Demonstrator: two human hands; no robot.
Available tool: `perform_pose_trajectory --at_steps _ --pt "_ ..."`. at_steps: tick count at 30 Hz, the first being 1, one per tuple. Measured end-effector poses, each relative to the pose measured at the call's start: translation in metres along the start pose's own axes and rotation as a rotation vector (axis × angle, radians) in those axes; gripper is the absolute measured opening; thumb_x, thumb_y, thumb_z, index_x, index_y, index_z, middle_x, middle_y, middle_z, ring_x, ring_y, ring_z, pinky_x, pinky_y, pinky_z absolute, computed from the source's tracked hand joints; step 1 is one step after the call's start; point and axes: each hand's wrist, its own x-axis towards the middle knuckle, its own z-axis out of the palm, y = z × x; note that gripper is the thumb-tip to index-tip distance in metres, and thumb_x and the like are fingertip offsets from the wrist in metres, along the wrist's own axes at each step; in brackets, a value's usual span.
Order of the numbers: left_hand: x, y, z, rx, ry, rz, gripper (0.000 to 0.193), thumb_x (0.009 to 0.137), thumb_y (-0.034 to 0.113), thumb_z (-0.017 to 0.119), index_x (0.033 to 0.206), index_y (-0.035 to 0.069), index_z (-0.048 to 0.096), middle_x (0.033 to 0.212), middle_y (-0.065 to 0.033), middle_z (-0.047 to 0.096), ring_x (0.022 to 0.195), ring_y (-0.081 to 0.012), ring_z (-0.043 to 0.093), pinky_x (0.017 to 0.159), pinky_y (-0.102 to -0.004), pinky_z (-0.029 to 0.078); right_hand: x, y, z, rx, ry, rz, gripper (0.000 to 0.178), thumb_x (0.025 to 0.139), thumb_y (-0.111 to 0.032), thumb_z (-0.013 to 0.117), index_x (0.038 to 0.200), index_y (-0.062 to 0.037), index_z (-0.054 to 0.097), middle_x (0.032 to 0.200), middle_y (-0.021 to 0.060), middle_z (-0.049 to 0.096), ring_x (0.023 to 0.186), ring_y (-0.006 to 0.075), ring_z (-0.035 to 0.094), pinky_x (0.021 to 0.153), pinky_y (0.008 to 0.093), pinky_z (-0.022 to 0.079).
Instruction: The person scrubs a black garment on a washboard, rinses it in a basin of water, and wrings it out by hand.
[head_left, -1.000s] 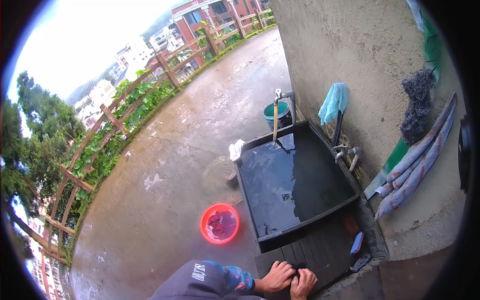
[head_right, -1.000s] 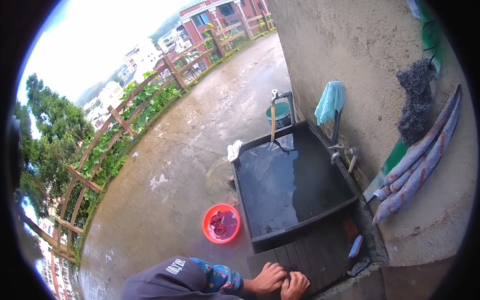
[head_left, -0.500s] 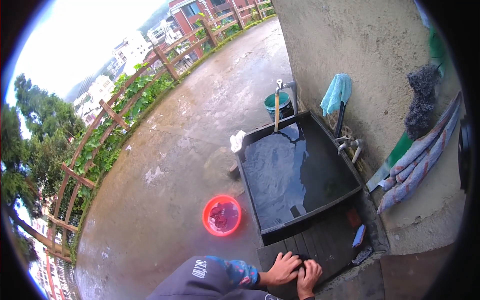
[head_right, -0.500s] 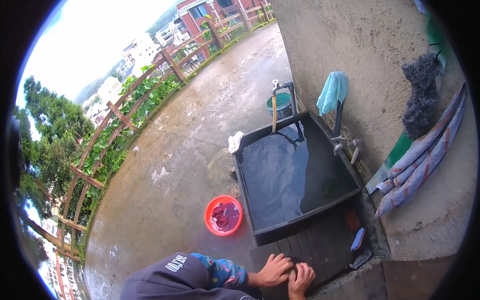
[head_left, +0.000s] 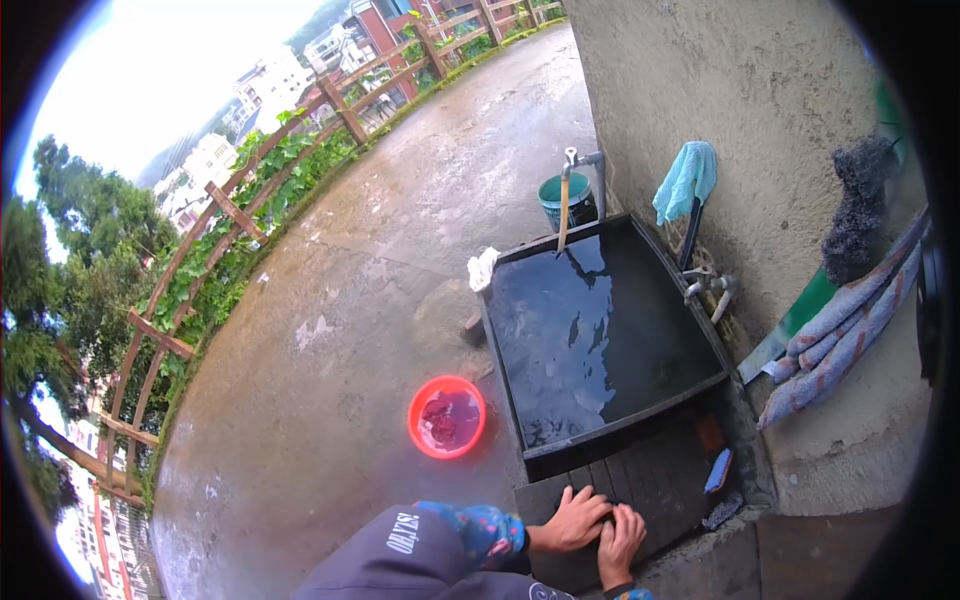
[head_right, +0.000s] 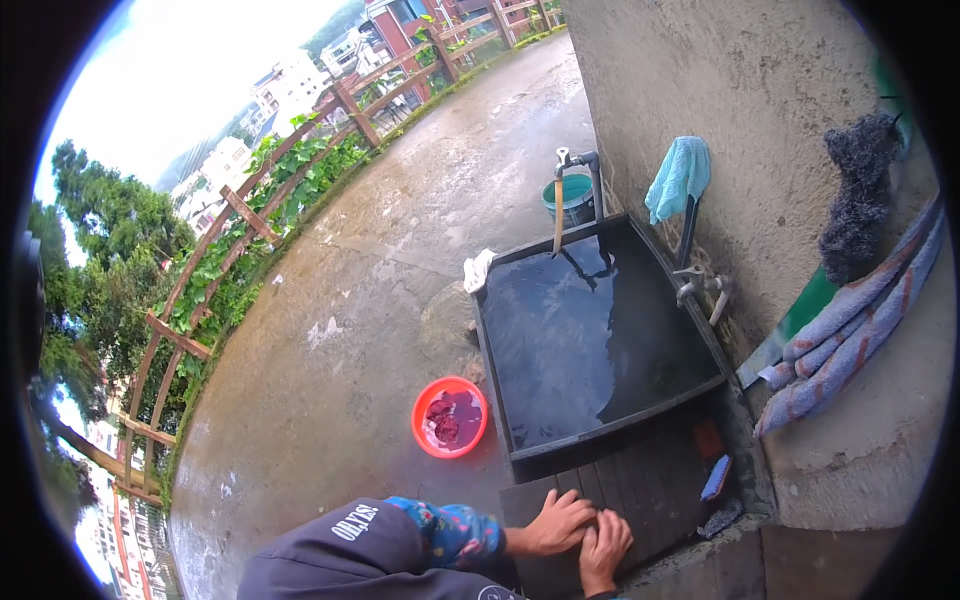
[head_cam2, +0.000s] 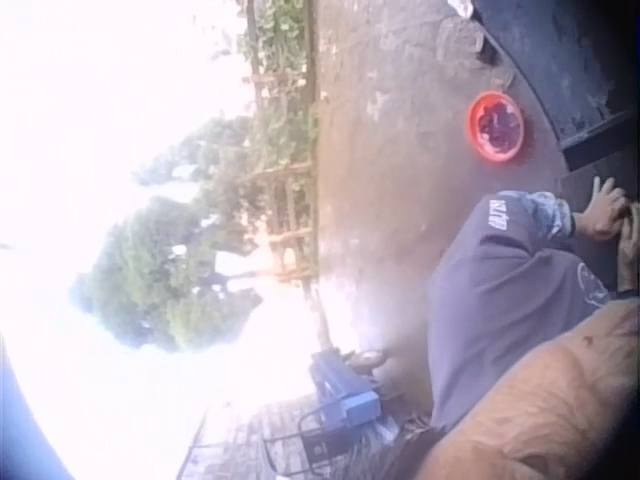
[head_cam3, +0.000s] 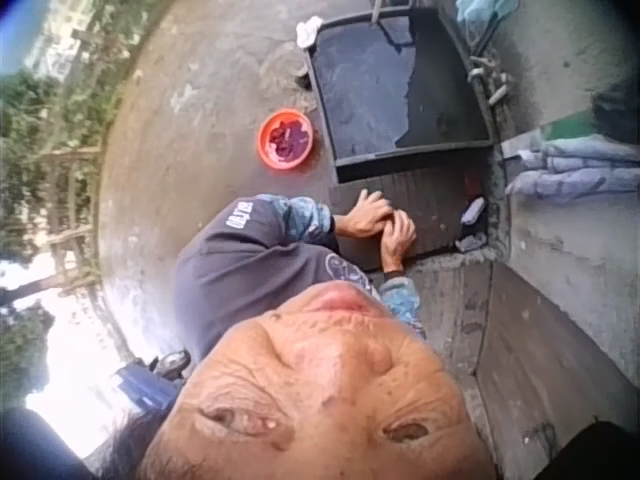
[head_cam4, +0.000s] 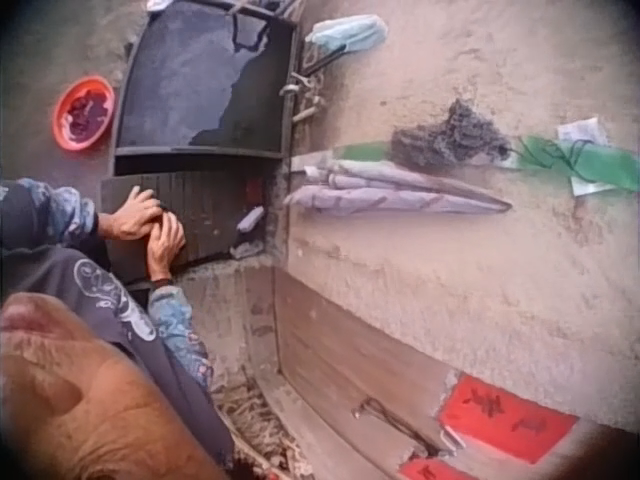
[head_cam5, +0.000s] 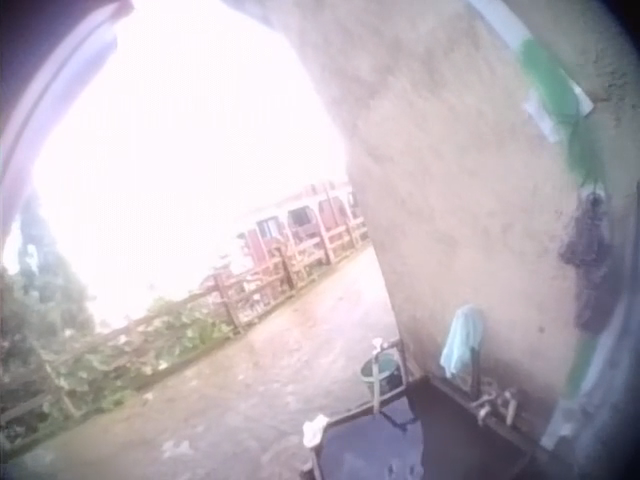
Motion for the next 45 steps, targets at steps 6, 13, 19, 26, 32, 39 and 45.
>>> perform_pose_trajectory --at_steps 6,13,19,26,32,39,45 --pt "0.112 -0.062 0.05 0.145 -0.293 0.204 0.019 0.081 0.028 0.054 0.077 0.01 0.061 0.084 -0.0069 0.056 0.09 -0.0245 0.049 0.077 -0.0455 0.038 0.084 0.087 0.051 -0.28 -0.227 -0.071 0.019 0.091 -0.014 0.04 0.082 -0.0087 0.055 0.088 0.0077 0.059 0.089 0.0285 0.052 0.073 0.0432 0.04" --pt "0.038 -0.016 0.003 0.148 -0.203 -0.186 0.025 0.087 0.037 0.049 0.088 0.017 0.064 0.092 -0.0063 0.052 0.093 -0.0277 0.043 0.074 -0.0468 0.03 0.038 0.024 0.009 0.196 -0.316 0.332 0.027 0.092 -0.022 0.05 0.111 -0.0053 0.061 0.119 0.0114 0.059 0.113 0.0299 0.051 0.095 0.0447 0.038" --pt "0.027 -0.022 0.022 0.062 -0.282 0.072 0.012 0.074 0.019 0.058 0.079 0.009 0.052 0.079 -0.0095 0.052 0.084 -0.0261 0.049 0.074 -0.04 0.038 0.017 0.046 0.027 0.185 -0.101 -0.029 0.021 0.084 -0.027 0.052 0.09 -0.0083 0.059 0.092 0.0137 0.057 0.087 0.0339 0.053 0.082 0.047 0.04" --pt "0.096 -0.044 0.033 0.282 -0.105 0.007 0.026 0.085 0.032 0.051 0.092 0.011 0.065 0.113 -0.0137 0.053 0.109 -0.0341 0.042 0.082 -0.0518 0.031 0.072 0.086 0.042 0.079 -0.355 0.13 0.026 0.093 -0.023 0.045 0.104 -0.0076 0.063 0.121 0.0109 0.057 0.112 0.0317 0.049 0.097 0.0476 0.038" --pt "-0.025 0.002 -0.007 0.003 0.037 -0.063 0.036 0.08 0.024 0.058 0.11 0.005 0.059 0.118 -0.0149 0.054 0.107 -0.0365 0.046 0.086 -0.0527 0.035 -0.002 -0.015 -0.014 0.042 -0.051 -0.038 0.029 0.084 -0.029 0.059 0.107 -0.0117 0.063 0.114 0.0063 0.059 0.109 0.0248 0.051 0.091 0.0398 0.038" --pt "0.126 -0.052 0.04 0.214 -0.253 0.189 0.019 0.078 0.022 0.053 0.086 0.005 0.058 0.091 -0.0135 0.052 0.093 -0.0314 0.047 0.078 -0.0443 0.037 0.099 0.089 0.031 -0.237 -0.245 -0.022 0.023 0.09 -0.025 0.047 0.094 -0.0119 0.065 0.102 0.0049 0.062 0.099 0.027 0.052 0.085 0.0428 0.038" --pt "0.038 -0.016 -0.001 -0.088 -0.184 -0.143 0.03 0.083 0.028 0.055 0.107 0.01 0.059 0.107 -0.0096 0.054 0.097 -0.0336 0.047 0.082 -0.0464 0.038 0.039 0.017 0.004 0.149 -0.128 0.157 0.029 0.091 -0.029 0.053 0.11 -0.0101 0.063 0.116 0.0084 0.061 0.106 0.028 0.054 0.092 0.0445 0.039"
